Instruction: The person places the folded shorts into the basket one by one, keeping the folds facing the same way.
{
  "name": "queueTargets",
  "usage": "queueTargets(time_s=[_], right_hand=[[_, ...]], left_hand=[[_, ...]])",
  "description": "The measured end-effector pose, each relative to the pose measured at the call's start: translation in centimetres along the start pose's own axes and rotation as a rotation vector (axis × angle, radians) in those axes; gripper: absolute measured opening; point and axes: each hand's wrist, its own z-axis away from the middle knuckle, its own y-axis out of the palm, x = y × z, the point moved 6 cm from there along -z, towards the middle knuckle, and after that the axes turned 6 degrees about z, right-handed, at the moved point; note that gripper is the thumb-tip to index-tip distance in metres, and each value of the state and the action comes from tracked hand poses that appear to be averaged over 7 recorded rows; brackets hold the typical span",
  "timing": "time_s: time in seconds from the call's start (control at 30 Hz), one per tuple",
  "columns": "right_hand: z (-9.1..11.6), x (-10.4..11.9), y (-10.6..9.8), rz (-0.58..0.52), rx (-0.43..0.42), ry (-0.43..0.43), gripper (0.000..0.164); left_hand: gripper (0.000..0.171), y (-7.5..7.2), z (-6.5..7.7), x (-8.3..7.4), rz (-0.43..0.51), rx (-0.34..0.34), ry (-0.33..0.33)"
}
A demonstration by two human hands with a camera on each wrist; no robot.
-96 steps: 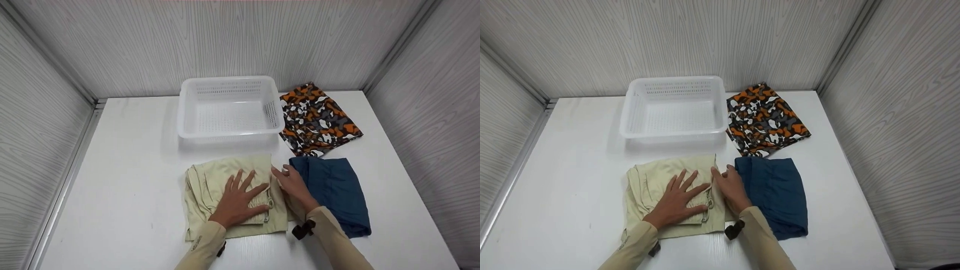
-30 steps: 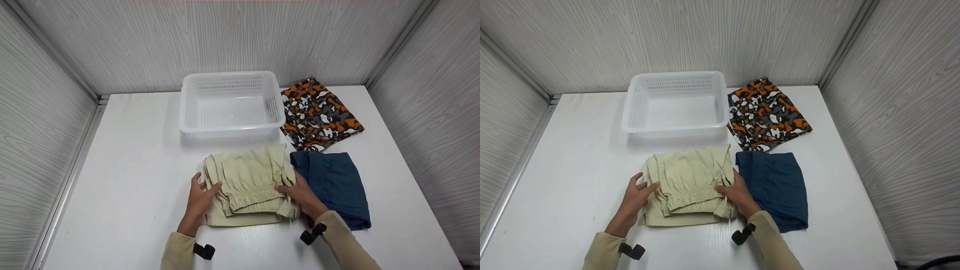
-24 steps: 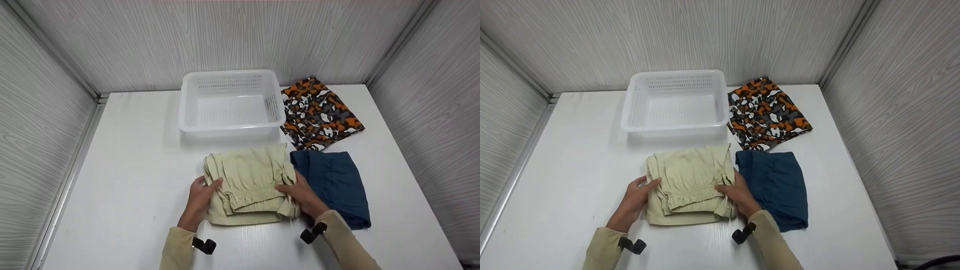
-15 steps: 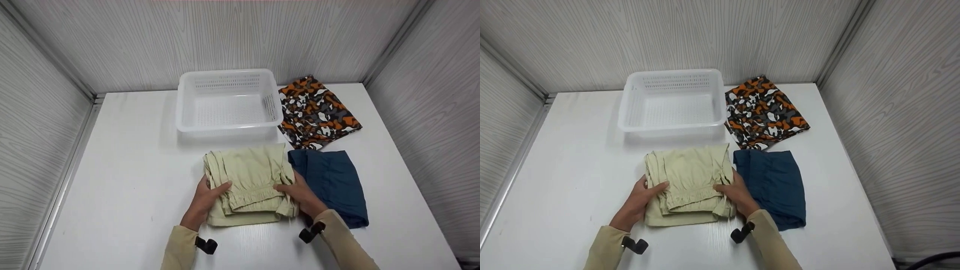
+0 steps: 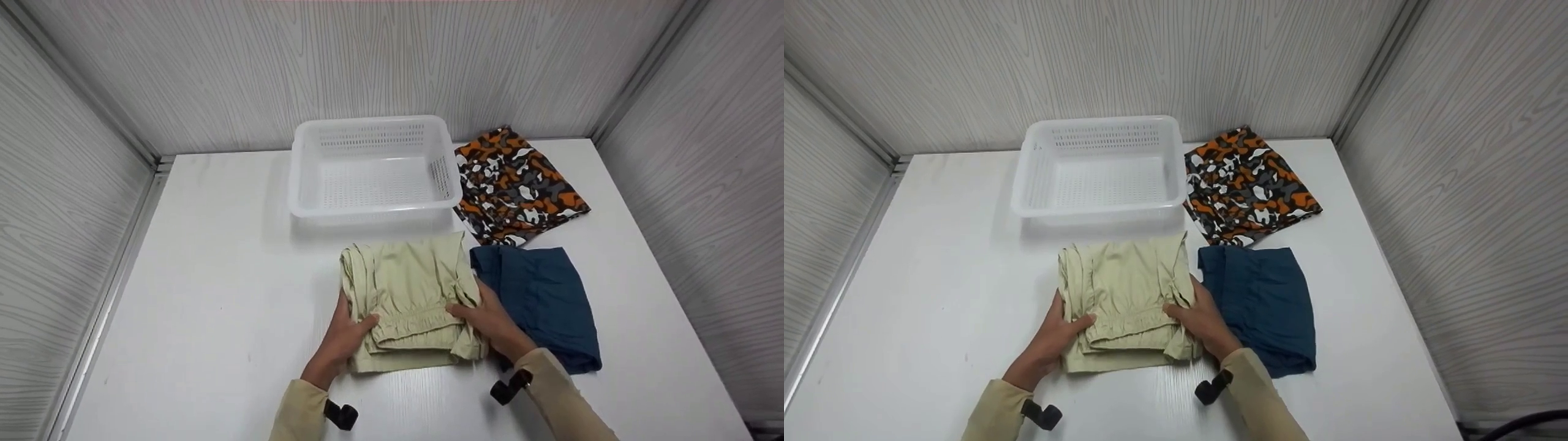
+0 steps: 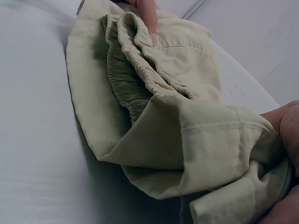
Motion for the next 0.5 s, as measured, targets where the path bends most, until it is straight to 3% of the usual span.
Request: queueTargets(time_s=[0.17, 0.3, 0.5], right_hand=[[0.6, 2.1, -0.1, -0.017, 0.041, -0.1, 0.079], [0.8, 4.7, -0.5, -0.028, 0.043, -0.156, 0.074], [0.5, 8.6, -1.5, -0.045, 0.024, -0.155, 0.075]], left_hand=[[0.099, -0.1, 0.4, -1.5, 0.062, -0.004, 0.043], [0.1, -0.1, 0.6, -4.1, 0.158, 0.017, 0.099], [0.098, -0.2, 0.4, -8.6, 0.248, 0.041, 0.169]])
